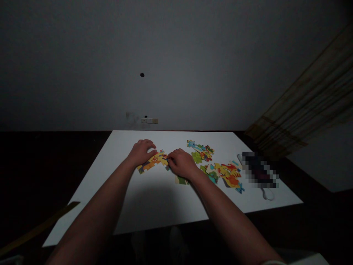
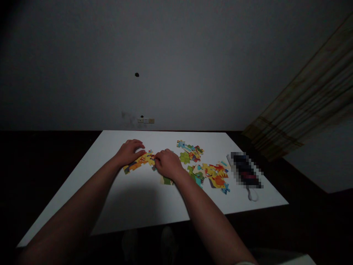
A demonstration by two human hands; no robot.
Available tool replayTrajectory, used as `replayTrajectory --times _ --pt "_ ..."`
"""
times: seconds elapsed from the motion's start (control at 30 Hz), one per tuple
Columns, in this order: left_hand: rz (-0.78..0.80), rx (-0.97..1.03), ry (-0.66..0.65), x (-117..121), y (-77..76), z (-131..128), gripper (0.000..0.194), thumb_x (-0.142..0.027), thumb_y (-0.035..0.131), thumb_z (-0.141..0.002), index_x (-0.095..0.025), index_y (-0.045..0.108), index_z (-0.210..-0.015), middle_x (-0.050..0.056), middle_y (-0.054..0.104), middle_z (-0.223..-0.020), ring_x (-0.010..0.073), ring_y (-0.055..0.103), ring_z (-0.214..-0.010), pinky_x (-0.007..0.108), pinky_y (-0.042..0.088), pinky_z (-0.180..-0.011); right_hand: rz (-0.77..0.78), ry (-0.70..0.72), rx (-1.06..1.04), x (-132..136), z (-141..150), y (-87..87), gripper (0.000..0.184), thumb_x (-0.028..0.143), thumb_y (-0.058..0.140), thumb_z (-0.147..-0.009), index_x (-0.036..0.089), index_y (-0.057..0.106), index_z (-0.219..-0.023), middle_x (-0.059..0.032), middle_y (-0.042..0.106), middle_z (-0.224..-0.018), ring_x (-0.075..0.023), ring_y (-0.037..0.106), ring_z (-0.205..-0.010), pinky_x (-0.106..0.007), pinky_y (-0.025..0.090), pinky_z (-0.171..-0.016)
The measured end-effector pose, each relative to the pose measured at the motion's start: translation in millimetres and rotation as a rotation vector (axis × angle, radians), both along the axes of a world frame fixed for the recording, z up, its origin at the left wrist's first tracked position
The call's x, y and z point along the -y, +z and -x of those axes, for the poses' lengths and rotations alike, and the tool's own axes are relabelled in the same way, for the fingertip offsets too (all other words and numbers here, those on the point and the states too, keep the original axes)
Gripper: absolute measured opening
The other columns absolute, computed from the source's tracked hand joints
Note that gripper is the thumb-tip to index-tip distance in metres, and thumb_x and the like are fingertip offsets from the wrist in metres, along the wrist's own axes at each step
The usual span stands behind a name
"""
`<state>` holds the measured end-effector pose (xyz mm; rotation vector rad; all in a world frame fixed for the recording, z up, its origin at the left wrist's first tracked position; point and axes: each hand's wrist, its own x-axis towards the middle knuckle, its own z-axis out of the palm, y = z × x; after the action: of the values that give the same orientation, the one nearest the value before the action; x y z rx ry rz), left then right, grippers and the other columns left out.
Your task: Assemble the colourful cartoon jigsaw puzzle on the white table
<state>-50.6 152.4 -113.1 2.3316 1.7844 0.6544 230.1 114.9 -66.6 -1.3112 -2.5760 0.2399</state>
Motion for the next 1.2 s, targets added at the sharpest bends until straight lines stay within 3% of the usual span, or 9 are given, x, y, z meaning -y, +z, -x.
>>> replayTrajectory --times 0.5,1.2 --pt "-0.011 -0.017 0.018 2.9 2.8 -2.2 0.034 -0.050 0.067 -0.101 -0.030 0.085 -0.121 0.008 0.080 -0.142 0.0347 0.069 -0.133 0.052 0.055 -0.116 0.076 -0.070 -0.022 -4.1 -3.0 -0.3 0.033 0.032 0.058 -0.112 0.026 0.088 -0.124 -0.0079 0.086 -0.125 -0.0249 0.076 -0.115 -0.033 0.050 -0.093" --pt "-0.005 -0.016 0.007 2.1 2.3 -2.9 0.034 -0.047 0.066 -0.101 -0.030 0.085 -0.124 0.010 0.078 -0.144 0.0362 0.067 -0.134 0.053 0.054 -0.116 0.085 -0.062 -0.013 -3.2 0.8 -2.7 0.032 0.032 0.059 -0.111 0.028 0.087 -0.126 -0.0064 0.087 -0.124 -0.0250 0.078 -0.112 -0.033 0.051 -0.091"
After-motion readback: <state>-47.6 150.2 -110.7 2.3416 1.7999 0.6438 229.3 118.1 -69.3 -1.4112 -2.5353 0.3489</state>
